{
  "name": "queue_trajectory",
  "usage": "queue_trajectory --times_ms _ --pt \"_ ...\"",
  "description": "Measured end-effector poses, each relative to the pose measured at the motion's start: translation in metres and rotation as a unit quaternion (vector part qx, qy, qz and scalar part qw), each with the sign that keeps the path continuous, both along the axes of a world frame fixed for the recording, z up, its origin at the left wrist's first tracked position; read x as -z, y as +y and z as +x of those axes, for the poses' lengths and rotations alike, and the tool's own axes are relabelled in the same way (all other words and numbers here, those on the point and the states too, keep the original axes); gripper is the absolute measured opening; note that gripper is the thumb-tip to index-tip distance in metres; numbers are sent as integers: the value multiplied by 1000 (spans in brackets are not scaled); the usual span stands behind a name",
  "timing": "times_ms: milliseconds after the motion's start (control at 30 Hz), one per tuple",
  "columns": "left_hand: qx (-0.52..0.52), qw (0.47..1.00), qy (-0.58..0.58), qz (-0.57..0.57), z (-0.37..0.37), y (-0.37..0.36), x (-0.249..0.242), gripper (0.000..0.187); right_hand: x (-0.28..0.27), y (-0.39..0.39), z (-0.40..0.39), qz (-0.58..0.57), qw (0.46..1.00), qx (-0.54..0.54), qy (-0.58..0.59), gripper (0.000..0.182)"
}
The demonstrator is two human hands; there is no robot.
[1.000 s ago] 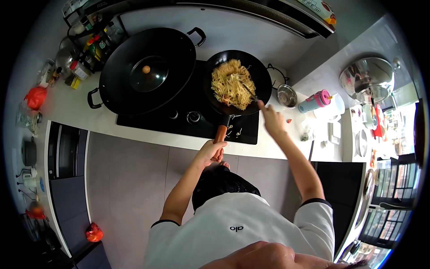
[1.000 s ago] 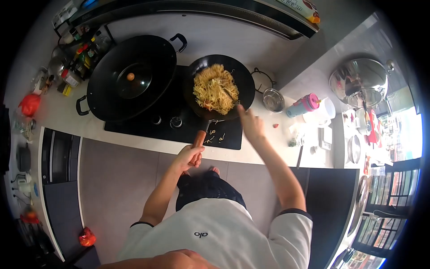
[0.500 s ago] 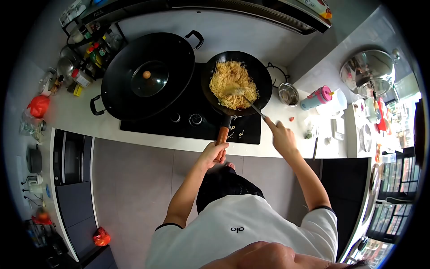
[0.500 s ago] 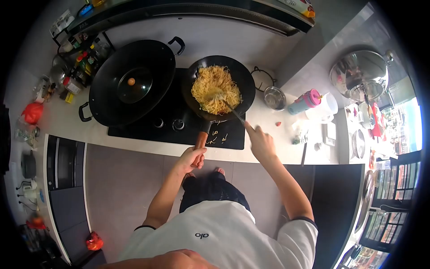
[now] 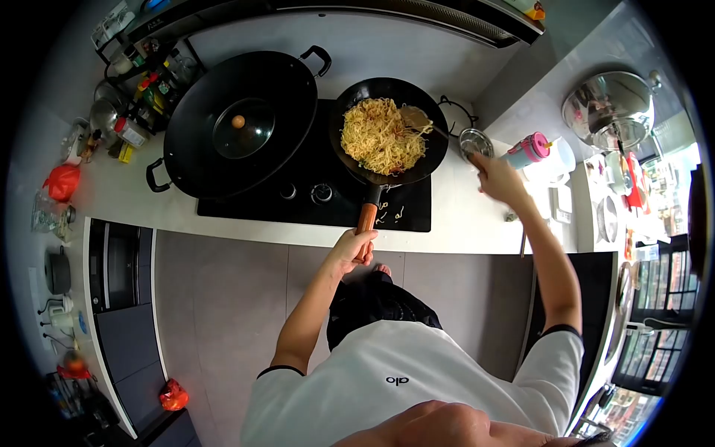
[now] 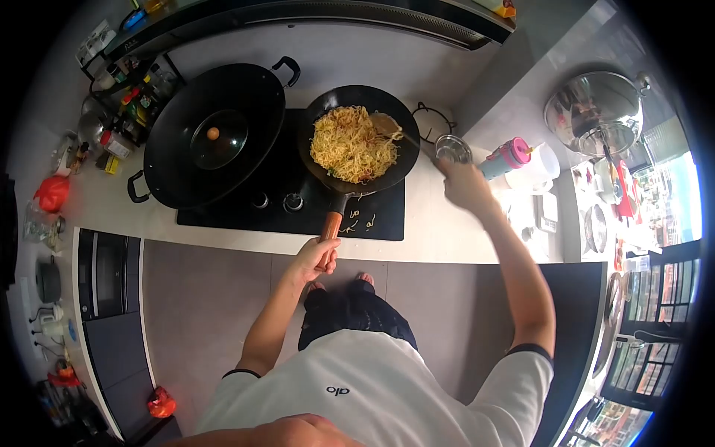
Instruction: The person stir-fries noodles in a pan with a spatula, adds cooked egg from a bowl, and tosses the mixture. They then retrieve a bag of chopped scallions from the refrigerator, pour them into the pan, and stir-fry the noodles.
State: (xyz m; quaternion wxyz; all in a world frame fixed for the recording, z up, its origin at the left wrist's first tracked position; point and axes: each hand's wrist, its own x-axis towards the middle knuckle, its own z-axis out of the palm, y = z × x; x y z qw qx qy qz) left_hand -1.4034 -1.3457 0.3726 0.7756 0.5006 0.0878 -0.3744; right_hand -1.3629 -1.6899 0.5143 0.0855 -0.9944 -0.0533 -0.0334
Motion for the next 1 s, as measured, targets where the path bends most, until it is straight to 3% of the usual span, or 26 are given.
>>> queue_trajectory --times_ms 100,200,233,333,400,467,567,800,867,1000 --pt "-5 1000 5 -4 -1 -1 -2 23 -54 8 25 33 984 90 153 17" --pt "-14 1000 6 -7 -3 -3 -7 23 -76 -7 58 28 944 99 312 25" --pt "-14 1000 5 -5 -3 -3 -8 23 -82 -7 64 -23 927 85 366 30" --pt "-8 1000 2 -6 -2 0 -5 22 -68 12 60 155 856 121 478 36" --pt "-8 1000 -4 -8 -3 -1 -4 21 -15 23 50 248 844 147 452 33" --pt "1 1000 4 -6 -3 -1 -3 21 43 38 35 463 764 138 428 26" --pt "-1 1000 4 13 -2 -1 -5 21 85 49 14 579 728 96 356 32" --pt "-19 1000 0 18 -1 -3 -6 23 40 30 -17 575 776 100 238 35" --pt "-18 1000 2 16 -2 -3 -7 23 33 26 -15 496 841 96 195 34" --pt "-19 1000 -4 15 -1 -3 -5 23 4 28 -13 403 897 87 160 36"
